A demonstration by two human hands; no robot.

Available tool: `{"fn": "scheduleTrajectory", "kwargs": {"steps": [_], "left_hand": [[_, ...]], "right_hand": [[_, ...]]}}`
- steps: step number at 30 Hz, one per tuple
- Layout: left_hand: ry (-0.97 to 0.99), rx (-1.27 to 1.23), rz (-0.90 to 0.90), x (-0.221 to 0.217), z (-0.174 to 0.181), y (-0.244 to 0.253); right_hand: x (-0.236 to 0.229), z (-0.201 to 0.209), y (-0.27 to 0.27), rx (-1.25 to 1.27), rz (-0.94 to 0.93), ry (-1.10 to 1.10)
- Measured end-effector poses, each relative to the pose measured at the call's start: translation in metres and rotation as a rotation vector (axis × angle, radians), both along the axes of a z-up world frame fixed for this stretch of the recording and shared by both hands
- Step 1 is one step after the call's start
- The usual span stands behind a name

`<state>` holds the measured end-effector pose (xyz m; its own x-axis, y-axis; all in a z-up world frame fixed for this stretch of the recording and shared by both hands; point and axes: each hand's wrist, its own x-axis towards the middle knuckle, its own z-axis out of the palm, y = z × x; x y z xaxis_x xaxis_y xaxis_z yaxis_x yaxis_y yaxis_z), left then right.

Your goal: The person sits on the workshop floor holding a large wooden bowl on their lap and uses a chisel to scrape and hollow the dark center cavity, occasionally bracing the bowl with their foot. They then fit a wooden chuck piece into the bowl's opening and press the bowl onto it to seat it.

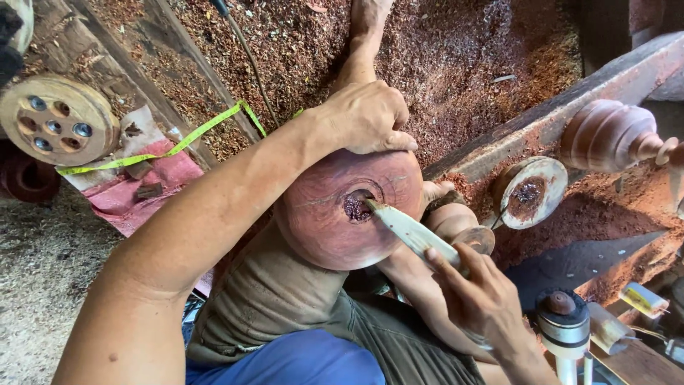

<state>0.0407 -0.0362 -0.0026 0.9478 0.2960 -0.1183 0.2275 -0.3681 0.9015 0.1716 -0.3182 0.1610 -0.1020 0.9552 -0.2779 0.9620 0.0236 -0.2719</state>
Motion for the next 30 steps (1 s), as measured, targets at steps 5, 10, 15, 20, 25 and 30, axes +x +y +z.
{"fn": "scheduleTrajectory", "kwargs": {"steps": [5, 10, 15, 20, 25, 30], "left_hand": [[-0.020, 0.033, -0.064, 0.007, -0.008, 0.001], [-0.038, 0.102, -0.135, 0.013, -0.005, 0.004], [0.113, 0.131, -0.049, 0.005, 0.006, 0.003], [0.186, -0.189, 0.325, -0.040, -0.019, 0.012], [0.214, -0.616, 0.493, -0.105, -0.007, -0.004], [-0.058, -0.887, 0.958, -0.136, -0.022, -0.057]], "right_hand": [[0.002, 0.011, -0.009, -0.058, -0.026, -0.023], [0.007, 0.039, -0.024, -0.104, -0.093, -0.087], [0.027, 0.047, -0.068, -0.119, -0.480, 0.227], [0.044, 0.025, -0.106, -0.171, -0.770, 0.736], [0.055, 0.008, -0.128, -0.171, -0.935, 1.078], [0.051, -0.002, -0.122, -0.275, -1.072, 1.367]]}}
